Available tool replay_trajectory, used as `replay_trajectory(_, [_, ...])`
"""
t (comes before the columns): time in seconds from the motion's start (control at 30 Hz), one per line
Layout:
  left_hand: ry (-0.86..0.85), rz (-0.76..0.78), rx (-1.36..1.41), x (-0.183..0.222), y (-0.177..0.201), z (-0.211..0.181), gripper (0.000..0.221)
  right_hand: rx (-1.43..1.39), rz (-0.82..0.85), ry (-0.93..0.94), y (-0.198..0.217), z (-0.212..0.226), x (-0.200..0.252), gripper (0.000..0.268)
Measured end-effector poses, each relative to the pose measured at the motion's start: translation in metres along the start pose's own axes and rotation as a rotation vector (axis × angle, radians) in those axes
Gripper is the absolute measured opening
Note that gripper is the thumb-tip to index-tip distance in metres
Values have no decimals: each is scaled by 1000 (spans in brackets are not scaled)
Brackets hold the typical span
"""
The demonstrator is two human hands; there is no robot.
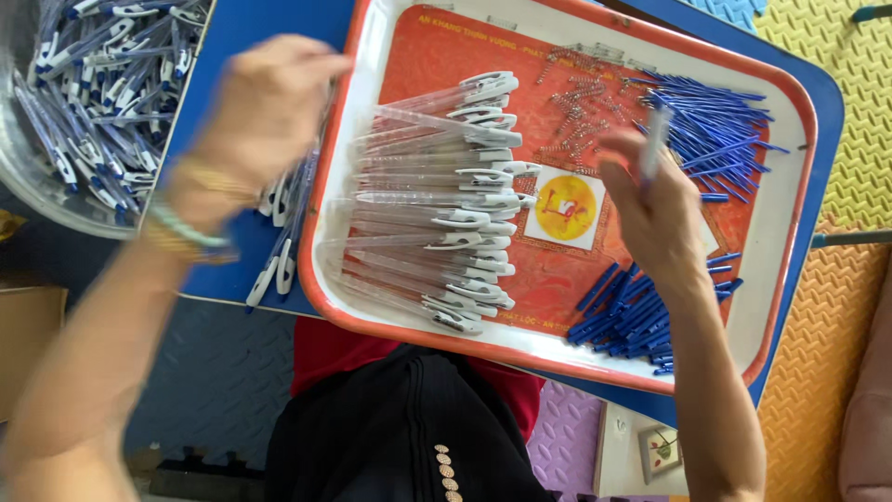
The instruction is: The person assembles ballpoint pens by hand, inserting ink cartridges and springs into pen barrels and attaching the caps while working over trays.
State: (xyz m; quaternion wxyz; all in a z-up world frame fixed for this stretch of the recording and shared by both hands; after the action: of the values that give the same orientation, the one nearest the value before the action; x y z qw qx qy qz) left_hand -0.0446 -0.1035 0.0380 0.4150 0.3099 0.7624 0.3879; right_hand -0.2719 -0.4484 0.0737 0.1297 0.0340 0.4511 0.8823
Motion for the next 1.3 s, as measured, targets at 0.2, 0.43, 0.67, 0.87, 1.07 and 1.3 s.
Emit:
replay_trajectory(0.2, [263, 537, -201, 71, 31, 44, 66, -47, 0, 18, 8, 4, 42, 27])
replay_trajectory(0.43, [-16, 505, -748, 100, 29, 44, 62, -145, 62, -206, 2, -16, 71, 34])
replay_trajectory(0.67, [-171, 608, -920, 157, 52, 65, 32, -400, -138, -167, -2, -34, 94, 54])
replay_trajectory(0.87, [400, 422, -434, 202, 77, 32, 34, -817, -258, -220, -9, -16, 118, 51])
replay_trajectory(1.07, [882, 155, 1121, 102, 24, -126, 34, -990, -117, -115, -43, 31, 130, 5])
replay_trajectory(1.3, [850, 162, 1777, 77, -74, -194, 40, -907, -265, -62, -70, 56, 129, 18])
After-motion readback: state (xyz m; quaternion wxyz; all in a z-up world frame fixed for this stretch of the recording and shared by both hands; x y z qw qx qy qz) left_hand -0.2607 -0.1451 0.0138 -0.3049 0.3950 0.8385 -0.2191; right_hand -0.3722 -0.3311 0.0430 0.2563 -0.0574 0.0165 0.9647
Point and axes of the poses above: each hand's wrist, its own x-axis away from the middle knuckle, its own y-axis out of the back of the hand, z = x × y, the point moved 5 cm from there along -x, towards the middle knuckle, and after that the axes turned 4 degrees about x, right-handed, at the moved point
